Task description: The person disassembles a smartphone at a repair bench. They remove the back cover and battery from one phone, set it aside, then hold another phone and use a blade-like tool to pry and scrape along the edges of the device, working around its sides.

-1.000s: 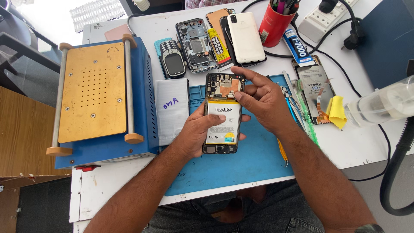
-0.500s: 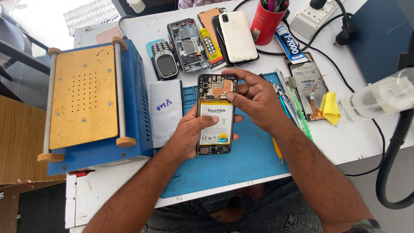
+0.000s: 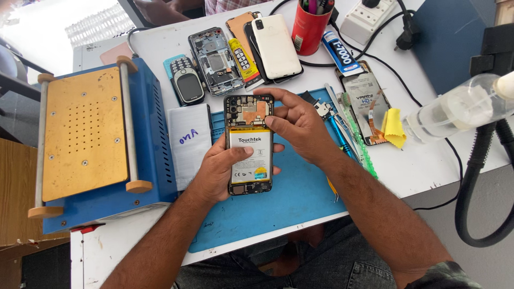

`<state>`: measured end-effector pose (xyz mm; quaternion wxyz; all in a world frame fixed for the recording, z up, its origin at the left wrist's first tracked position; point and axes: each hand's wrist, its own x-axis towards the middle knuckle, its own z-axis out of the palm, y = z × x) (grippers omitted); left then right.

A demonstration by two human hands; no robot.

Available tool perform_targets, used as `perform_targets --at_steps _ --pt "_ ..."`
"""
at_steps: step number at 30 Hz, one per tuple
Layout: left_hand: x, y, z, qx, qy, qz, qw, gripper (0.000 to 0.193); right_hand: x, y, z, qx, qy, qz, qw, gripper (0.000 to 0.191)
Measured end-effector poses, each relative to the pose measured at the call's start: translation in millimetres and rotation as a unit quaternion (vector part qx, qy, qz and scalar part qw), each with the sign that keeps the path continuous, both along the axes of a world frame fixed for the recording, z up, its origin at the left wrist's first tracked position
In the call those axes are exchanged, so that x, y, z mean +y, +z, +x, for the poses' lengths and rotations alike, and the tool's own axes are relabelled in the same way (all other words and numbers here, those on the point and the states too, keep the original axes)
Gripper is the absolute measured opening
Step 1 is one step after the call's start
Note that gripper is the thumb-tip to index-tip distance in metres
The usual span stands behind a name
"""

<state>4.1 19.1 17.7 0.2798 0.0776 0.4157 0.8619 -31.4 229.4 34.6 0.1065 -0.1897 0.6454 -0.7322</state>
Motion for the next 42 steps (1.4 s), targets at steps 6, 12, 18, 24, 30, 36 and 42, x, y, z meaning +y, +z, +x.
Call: perform_targets --at_steps 6,12,18,24,30,36,42 --pt "0.1 -1.6 0.1 -0.013 0.006 -0.013 1.000 0.059 0.9 -2.7 -0.4 0.001 0.000 -0.003 1.000 0.050" --pt "-0.4 -1.8 -1.3 -0.013 -0.002 -0.024 1.000 0.059 0.7 -1.0 0.6 -0.007 -0.007 0.011 1.000 0.050" --pt "-0.3 -1.5 -0.6 -0.003 -0.004 -0.022 1.000 0.060 -0.4 -0.7 -0.1 -0.010 0.001 -0.008 1.000 0.051" --pt "0.1 -2.3 -1.8 -0.003 -0.008 -0.029 1.000 0.061 1.3 -1.5 -0.9 -0.015 -0.006 0.002 1.000 0.051" --pt "-1.2 -3.7 -1.2 0.006 -0.011 -0.028 1.000 0.060 0.7 -2.5 -1.0 -0.020 -0.006 -0.014 1.000 0.051" --pt "-1.0 -3.5 -0.8 0.006 -0.011 -0.021 1.000 0.061 2.0 0.8 -1.3 -0.027 -0.006 0.001 1.000 0.052" --pt "-1.0 -3.5 -0.8 0.003 -0.019 -0.018 1.000 0.061 1.8 4.9 -0.2 -0.025 -0.008 0.011 1.000 0.054"
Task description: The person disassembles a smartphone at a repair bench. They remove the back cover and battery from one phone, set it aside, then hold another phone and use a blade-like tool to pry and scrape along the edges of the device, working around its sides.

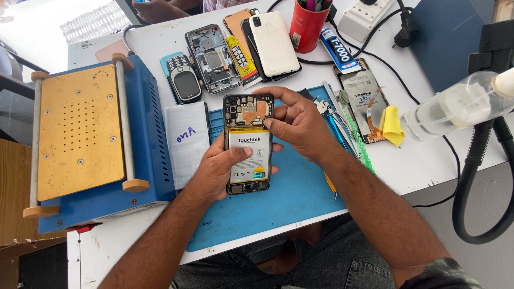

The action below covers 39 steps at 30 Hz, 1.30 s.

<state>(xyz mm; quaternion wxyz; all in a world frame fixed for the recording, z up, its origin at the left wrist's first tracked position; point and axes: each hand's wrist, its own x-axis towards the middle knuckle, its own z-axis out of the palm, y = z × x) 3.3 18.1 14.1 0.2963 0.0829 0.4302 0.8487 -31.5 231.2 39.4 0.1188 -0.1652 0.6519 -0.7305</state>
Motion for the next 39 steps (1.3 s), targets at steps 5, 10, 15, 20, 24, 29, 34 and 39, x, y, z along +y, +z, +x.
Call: perform_targets --at_steps 5,10,15,20,24,29,34,39 --pt "0 -1 0 -0.005 0.002 -0.006 1.000 0.062 -1 1 1 -0.008 -0.007 0.019 1.000 0.054" --pt "2 0 2 0.000 0.014 0.013 1.000 0.061 2 1 2 -0.003 0.005 0.003 1.000 0.057" --pt "1 3 5 0.011 0.026 0.045 0.999 0.058 8 -2 3 0.012 0.062 -0.085 0.994 0.066" --pt "-1 5 5 -0.009 0.029 0.068 0.997 0.062 6 -2 4 -0.001 0.033 -0.088 0.996 0.064" --pt "0 6 4 -0.018 0.026 0.089 0.995 0.063 5 -3 6 0.009 0.024 -0.097 0.995 0.059" --pt "0 13 2 0.017 0.040 0.097 0.994 0.065 12 -11 -5 0.174 -0.116 0.006 0.978 0.031" --pt "-3 22 -1 0.025 0.131 0.062 0.989 0.064 29 18 13 0.254 -0.174 -0.105 0.946 0.018" --pt "-4 22 -2 0.009 0.234 0.051 0.971 0.058 38 62 118 0.382 0.116 -0.214 0.892 0.014"
